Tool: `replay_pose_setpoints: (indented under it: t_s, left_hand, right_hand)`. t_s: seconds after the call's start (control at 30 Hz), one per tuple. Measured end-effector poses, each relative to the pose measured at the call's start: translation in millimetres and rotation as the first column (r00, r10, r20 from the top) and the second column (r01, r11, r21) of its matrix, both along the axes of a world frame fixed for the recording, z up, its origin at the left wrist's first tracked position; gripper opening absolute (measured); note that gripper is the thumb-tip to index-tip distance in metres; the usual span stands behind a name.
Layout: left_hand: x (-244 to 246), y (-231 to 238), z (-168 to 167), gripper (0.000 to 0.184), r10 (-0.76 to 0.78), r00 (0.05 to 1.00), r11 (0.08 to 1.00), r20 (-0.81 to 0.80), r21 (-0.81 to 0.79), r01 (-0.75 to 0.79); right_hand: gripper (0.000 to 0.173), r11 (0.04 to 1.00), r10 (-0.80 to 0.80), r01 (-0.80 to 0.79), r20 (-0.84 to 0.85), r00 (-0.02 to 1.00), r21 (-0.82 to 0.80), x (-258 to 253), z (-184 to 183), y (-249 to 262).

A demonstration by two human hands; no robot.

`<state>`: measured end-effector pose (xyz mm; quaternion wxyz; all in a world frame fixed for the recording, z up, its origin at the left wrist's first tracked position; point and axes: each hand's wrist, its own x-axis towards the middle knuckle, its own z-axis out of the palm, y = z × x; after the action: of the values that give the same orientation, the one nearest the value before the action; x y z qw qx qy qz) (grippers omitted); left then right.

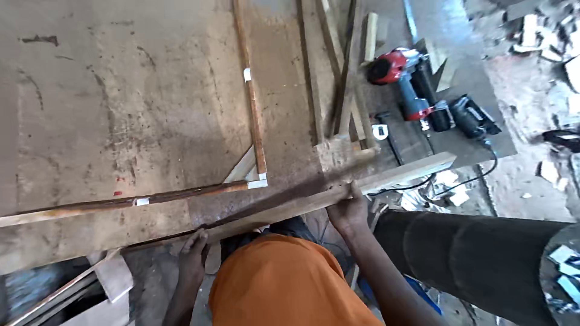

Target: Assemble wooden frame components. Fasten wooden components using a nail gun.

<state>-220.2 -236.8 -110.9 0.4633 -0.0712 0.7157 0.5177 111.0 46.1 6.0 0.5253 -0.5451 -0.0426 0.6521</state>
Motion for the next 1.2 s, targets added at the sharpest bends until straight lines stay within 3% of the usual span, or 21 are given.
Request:
replay_pose_setpoints:
  t_s: [0.1,0.17,0.3,0.4,0.57,0.73,0.87,0.97,1.03,1.13,1.2]
  left_hand:
    - [17,16,3,0.041,-0.038,0.999,0.994,0.03,0.102,0.035]
    - [25,17,0,0.041,-0.079,0.996,0.981,0.049,0.179,0.069]
    - [46,5,-13,0.034,-0.144,0.983,0.977,0.116,0.172,0.123]
    - [65,10,-25,0.035,-0.197,0.97,0.977,0.14,0.116,0.181]
    - [91,39,-61,0.038,-0.123,0.971,0.991,0.207,0.078,0.109]
    - [110,72,-77,0.036,-0.018,0.984,0.998,0.177,0.065,0.006]
    - [124,81,-76,0.036,0.053,0.99,0.997,0.128,0.04,-0.059]
    - [142,81,-61,0.035,0.058,0.993,0.998,0.104,-0.024,-0.056]
    - [141,82,-58,0.037,0.086,0.994,0.996,0.071,-0.045,-0.083]
    - [148,96,-34,0.037,0.12,0.992,0.993,0.037,-0.027,-0.119]
    - [150,99,-24,0.037,0.106,0.994,0.994,0.03,-0.031,-0.105]
  right_hand:
    - [0.047,0.991,0.097,-0.103,0.07,0.993,0.087,16,26,11]
    - [0.053,0.989,0.112,-0.121,0.103,0.988,0.087,30,22,18]
    - [0.061,0.989,-0.107,0.116,0.103,0.989,-0.089,64,-25,11]
    - [0.058,0.946,-0.211,0.236,0.133,0.968,-0.222,88,-64,0]
    - [0.053,0.873,-0.261,0.317,0.193,0.946,-0.37,119,-103,11]
    - [0.054,0.912,-0.13,0.185,0.17,0.977,-0.365,128,-118,62]
    - [0.056,0.917,-0.064,0.134,0.192,0.979,-0.377,136,-126,68]
    - [0.033,0.921,0.08,0.02,0.237,0.968,-0.39,144,-117,61]
    - [0.026,0.934,0.13,-0.061,0.175,0.976,-0.351,145,-118,58]
    - [0.03,0.937,0.102,-0.049,0.136,0.985,-0.347,142,-120,59]
    - [0.045,0.942,0.077,-0.042,0.09,0.993,-0.334,143,-119,59]
